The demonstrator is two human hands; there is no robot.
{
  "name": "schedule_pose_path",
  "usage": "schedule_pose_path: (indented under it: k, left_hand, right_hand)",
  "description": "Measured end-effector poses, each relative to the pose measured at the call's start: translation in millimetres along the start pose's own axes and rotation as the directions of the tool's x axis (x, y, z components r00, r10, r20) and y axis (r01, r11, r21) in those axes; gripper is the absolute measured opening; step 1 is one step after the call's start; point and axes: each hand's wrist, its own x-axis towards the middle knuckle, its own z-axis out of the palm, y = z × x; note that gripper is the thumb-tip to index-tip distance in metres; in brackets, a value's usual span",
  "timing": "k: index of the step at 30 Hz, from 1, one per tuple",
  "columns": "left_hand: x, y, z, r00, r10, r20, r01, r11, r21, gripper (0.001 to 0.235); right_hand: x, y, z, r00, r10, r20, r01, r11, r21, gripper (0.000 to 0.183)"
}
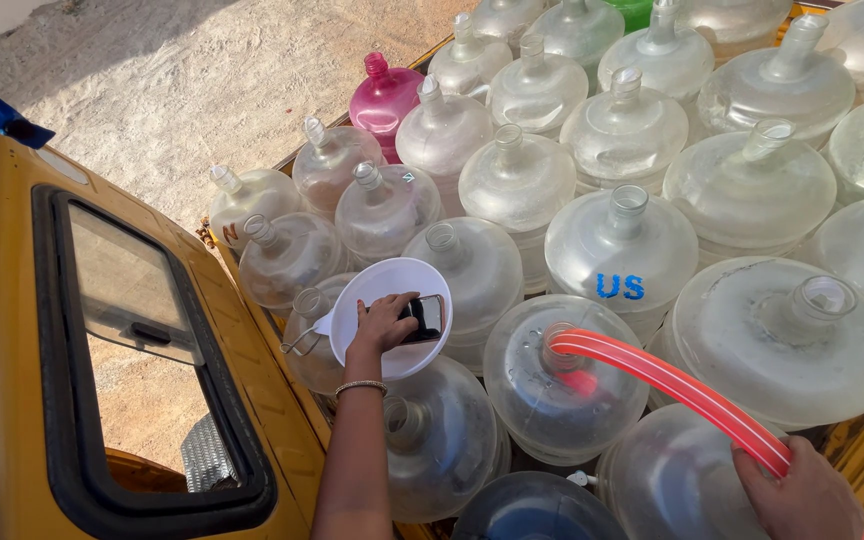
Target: Arranging empty water jugs in a truck bed and preparing a hose for filling.
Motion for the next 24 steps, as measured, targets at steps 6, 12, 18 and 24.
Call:
schedule_pose_path:
  k: [6,12,18,24]
  left_hand:
    - [-3.5,20.9,-6.0,0.996,-0.078,0.046,0.079,0.997,-0.014,0.068]
    - [-22.0,79.4,1.9,0.931,0.163,-0.326,-0.185,0.982,-0.039,0.075]
    - [-75.2,234.3,11.9,0.7,0.653,-0.288,-0.707,0.69,-0.154,0.086]
    - [-50.8,293.1,84.7,0.7,0.703,-0.123,-0.714,0.695,-0.091,0.042]
  right_hand:
    - [-3.0,-0.2,2.4,0.999,-0.009,-0.049,0.009,1.0,-0.006,0.065]
    - [-12.7,-11.5,-7.6,0.998,-0.016,-0.061,0.016,1.0,-0.005,0.061]
    - [-31.0,-28.4,-27.8,0.99,-0.059,-0.131,0.067,0.996,0.058,0.057]
    - [-31.4,-28.5,-29.7,0.984,-0.092,-0.153,0.102,0.993,0.056,0.059]
